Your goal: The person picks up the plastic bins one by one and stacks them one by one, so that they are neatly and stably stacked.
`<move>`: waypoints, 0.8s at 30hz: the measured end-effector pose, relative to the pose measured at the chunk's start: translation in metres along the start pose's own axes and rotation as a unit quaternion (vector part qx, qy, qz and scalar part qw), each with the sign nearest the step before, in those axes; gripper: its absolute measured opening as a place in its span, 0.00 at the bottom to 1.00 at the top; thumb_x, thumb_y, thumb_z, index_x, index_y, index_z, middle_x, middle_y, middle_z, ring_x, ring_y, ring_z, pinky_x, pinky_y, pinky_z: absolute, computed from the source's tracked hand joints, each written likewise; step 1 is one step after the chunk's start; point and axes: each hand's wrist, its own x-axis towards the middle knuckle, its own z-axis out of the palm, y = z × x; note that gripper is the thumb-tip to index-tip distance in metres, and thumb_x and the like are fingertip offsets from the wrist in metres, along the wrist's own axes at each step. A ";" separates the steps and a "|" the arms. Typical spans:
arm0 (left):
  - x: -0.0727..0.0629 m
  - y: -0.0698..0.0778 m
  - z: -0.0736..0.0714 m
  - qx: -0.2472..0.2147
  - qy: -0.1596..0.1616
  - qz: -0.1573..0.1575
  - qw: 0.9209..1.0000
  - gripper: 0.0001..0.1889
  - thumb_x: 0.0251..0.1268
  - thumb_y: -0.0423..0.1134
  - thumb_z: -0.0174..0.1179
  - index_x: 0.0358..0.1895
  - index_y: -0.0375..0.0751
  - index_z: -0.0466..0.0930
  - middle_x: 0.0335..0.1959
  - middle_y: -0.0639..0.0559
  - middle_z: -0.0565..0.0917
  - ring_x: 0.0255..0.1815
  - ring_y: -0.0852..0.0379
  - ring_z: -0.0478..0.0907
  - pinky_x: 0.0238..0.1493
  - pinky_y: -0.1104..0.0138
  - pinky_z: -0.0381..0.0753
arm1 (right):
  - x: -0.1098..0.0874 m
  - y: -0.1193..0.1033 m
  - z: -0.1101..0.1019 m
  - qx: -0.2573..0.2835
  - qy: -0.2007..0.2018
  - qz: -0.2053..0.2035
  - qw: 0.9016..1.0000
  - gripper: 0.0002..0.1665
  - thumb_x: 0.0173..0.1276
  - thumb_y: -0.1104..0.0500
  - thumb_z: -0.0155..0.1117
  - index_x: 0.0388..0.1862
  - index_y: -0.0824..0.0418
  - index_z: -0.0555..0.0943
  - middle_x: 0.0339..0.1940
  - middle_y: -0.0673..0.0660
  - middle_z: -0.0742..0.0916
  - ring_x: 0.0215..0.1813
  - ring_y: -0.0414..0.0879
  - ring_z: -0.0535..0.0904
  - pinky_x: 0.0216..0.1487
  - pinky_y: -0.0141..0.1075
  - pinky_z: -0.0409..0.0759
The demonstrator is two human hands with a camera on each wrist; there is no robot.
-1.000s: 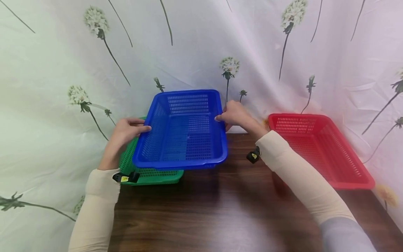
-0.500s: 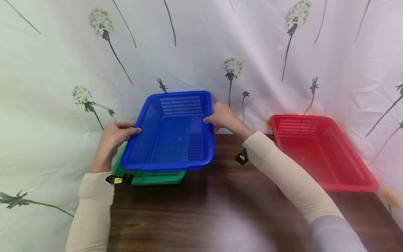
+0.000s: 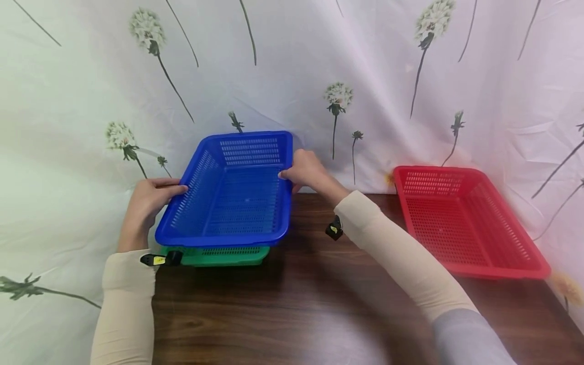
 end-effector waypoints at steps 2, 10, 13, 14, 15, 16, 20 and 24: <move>0.002 -0.004 -0.002 -0.003 0.003 -0.001 1.000 0.34 0.78 0.52 0.62 0.76 0.30 0.72 0.73 0.31 0.75 0.36 0.79 0.75 0.39 0.84 0.76 | 0.002 -0.002 0.005 0.005 0.000 -0.002 1.000 0.17 0.75 0.56 0.72 0.46 0.70 0.83 0.37 0.65 0.92 0.27 0.51 0.92 0.30 0.34 0.89; 0.009 -0.023 -0.013 0.002 0.018 0.010 1.000 0.33 0.78 0.52 0.62 0.74 0.30 0.74 0.61 0.42 0.82 0.35 0.79 0.77 0.38 0.81 0.80 | 0.006 -0.006 0.023 0.012 0.000 -0.026 1.000 0.17 0.76 0.54 0.72 0.46 0.69 0.84 0.34 0.62 0.93 0.24 0.46 0.91 0.35 0.32 0.87; 0.010 -0.028 -0.014 -0.005 0.023 0.004 1.000 0.32 0.78 0.50 0.63 0.74 0.30 0.75 0.52 0.54 0.83 0.35 0.79 0.77 0.38 0.81 0.81 | 0.007 -0.009 0.028 0.020 -0.013 -0.020 1.000 0.17 0.77 0.54 0.71 0.49 0.69 0.83 0.36 0.62 0.93 0.25 0.45 0.91 0.35 0.32 0.88; 0.010 -0.030 -0.015 -0.007 0.024 0.002 1.000 0.32 0.78 0.50 0.63 0.74 0.30 0.75 0.49 0.57 0.84 0.35 0.79 0.77 0.38 0.80 0.81 | 0.007 -0.009 0.030 0.025 -0.019 -0.017 0.999 0.17 0.78 0.54 0.70 0.49 0.69 0.83 0.37 0.63 0.92 0.26 0.45 0.91 0.35 0.33 0.88; 0.010 -0.032 -0.015 -0.008 0.025 0.001 1.000 0.32 0.78 0.49 0.63 0.74 0.30 0.75 0.47 0.59 0.84 0.35 0.78 0.77 0.37 0.80 0.81 | 0.008 -0.009 0.032 0.028 -0.023 -0.016 0.999 0.17 0.78 0.54 0.69 0.50 0.69 0.82 0.37 0.63 0.92 0.27 0.46 0.91 0.34 0.32 0.89; 0.011 -0.034 -0.016 -0.009 0.026 0.000 1.000 0.32 0.77 0.49 0.64 0.74 0.30 0.75 0.44 0.64 0.84 0.34 0.78 0.77 0.37 0.81 0.81 | 0.009 -0.010 0.034 0.031 -0.027 -0.014 0.999 0.17 0.79 0.54 0.69 0.50 0.69 0.82 0.37 0.63 0.92 0.27 0.46 0.92 0.34 0.32 0.89; 0.014 -0.042 -0.016 0.004 0.026 0.003 1.000 0.31 0.78 0.48 0.63 0.73 0.28 0.75 0.48 0.55 0.87 0.34 0.79 0.77 0.37 0.80 0.81 | 0.011 -0.008 0.043 0.048 -0.035 -0.020 0.998 0.16 0.79 0.55 0.68 0.50 0.69 0.82 0.37 0.63 0.92 0.29 0.47 0.92 0.33 0.32 0.89; 0.014 -0.047 -0.014 0.022 0.015 -0.008 1.000 0.32 0.80 0.50 0.61 0.74 0.27 0.73 0.69 0.31 0.78 0.35 0.78 0.76 0.36 0.80 0.80 | 0.012 -0.004 0.052 0.057 -0.039 -0.027 0.997 0.16 0.79 0.56 0.68 0.51 0.69 0.82 0.38 0.63 0.92 0.33 0.51 0.93 0.32 0.31 0.89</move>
